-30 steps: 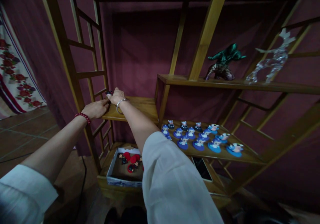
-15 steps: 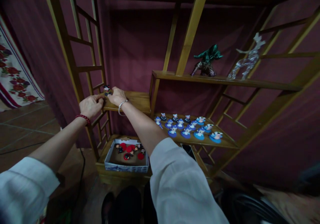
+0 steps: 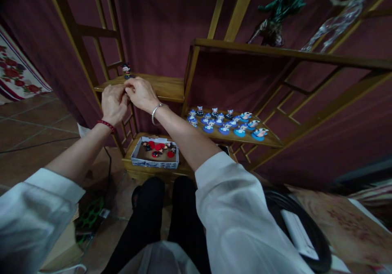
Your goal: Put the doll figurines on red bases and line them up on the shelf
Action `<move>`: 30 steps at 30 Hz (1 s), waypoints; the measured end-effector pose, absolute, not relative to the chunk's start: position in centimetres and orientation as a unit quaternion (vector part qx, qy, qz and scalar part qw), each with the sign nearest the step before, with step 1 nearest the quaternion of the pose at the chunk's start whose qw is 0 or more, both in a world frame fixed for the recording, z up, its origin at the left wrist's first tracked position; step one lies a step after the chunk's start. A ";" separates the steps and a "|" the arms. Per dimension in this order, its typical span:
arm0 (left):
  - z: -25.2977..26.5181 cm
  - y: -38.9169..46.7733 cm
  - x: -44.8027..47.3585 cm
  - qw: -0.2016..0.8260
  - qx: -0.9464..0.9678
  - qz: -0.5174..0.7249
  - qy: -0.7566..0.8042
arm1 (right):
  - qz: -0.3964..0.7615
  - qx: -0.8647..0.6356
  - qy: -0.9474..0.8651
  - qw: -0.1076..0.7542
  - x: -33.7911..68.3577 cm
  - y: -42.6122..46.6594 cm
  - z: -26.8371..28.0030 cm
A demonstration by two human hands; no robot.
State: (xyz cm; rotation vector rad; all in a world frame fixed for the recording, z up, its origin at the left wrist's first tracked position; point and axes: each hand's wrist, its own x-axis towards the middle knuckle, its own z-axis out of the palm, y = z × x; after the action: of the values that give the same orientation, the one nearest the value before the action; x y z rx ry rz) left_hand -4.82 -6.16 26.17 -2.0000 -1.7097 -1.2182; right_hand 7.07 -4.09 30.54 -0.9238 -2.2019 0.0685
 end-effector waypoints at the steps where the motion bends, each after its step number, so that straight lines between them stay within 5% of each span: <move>1: 25.7 -6.6 -4.4 0.123 -0.684 -0.422 -0.582 | 0.023 -0.349 -0.862 0.366 7.3 -4.9 30.3; 22: 16.9 -7.9 -0.7 0.067 -0.665 -0.512 -0.540 | 0.129 -0.300 -0.838 0.438 8.7 -6.1 19.5; 30: 8.5 -7.0 1.6 -0.136 -0.681 -0.298 -0.656 | 0.174 -0.476 -0.809 0.300 10.8 -5.3 10.9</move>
State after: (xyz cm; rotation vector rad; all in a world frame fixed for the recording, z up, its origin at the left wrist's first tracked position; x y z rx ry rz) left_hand 1.60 -7.03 8.53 -2.3458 -2.2597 -1.0256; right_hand 10.75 -5.28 10.91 -1.2630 -2.1467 0.4614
